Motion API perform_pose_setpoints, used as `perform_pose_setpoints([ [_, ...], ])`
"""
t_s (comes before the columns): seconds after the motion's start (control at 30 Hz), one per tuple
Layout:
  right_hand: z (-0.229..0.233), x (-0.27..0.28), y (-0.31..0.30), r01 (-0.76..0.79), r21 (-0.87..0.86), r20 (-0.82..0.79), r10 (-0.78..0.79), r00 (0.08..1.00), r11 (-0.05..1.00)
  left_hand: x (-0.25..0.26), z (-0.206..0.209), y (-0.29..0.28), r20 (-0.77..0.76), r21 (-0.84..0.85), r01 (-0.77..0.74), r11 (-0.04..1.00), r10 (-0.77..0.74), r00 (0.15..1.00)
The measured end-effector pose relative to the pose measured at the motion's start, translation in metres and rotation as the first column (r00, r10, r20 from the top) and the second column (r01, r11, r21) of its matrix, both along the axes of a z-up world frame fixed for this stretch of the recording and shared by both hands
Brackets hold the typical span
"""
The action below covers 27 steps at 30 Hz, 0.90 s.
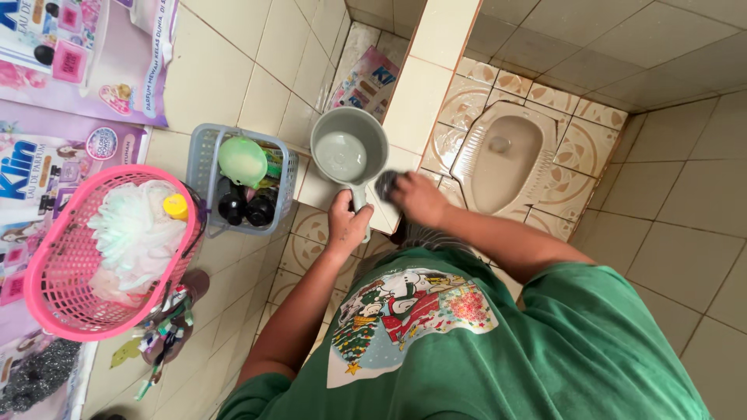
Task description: The person repeatedly scoops water from a bucket with a small pot and pours it onto a tiled ledge and floor while scrubbing with a steel wool pad. The person refills the pot from the bucket and continues scrubbing the same areas throughout the clip.
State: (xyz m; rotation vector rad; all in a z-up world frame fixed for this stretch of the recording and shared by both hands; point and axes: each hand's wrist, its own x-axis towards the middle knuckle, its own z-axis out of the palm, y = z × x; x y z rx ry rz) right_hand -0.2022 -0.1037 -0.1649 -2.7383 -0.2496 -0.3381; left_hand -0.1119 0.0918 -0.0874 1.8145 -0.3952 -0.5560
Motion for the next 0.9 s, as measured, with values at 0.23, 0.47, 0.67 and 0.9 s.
perform_pose_setpoints([
  [0.23,-0.012,0.063,-0.080,0.345,-0.076,-0.129,-0.352,0.927,0.936,-0.012,0.001,-0.007,-0.001,-0.032,-0.016,0.999,0.015,1.000],
  [0.47,-0.010,0.027,-0.049,-0.025,-0.074,-0.180,0.011,0.984,0.997,-0.038,0.005,-0.017,0.038,-0.102,-0.049,0.994,0.053,0.998],
  [0.67,-0.012,0.008,-0.037,-0.065,0.142,-0.178,0.090,0.980,0.988,-0.060,0.005,-0.013,0.044,-0.124,-0.082,0.989,0.088,0.995],
  [0.9,0.005,0.066,-0.103,0.204,0.111,-0.281,-0.166,0.945,0.973,-0.090,0.019,-0.006,-0.006,-0.147,-0.135,0.980,0.136,0.991],
])
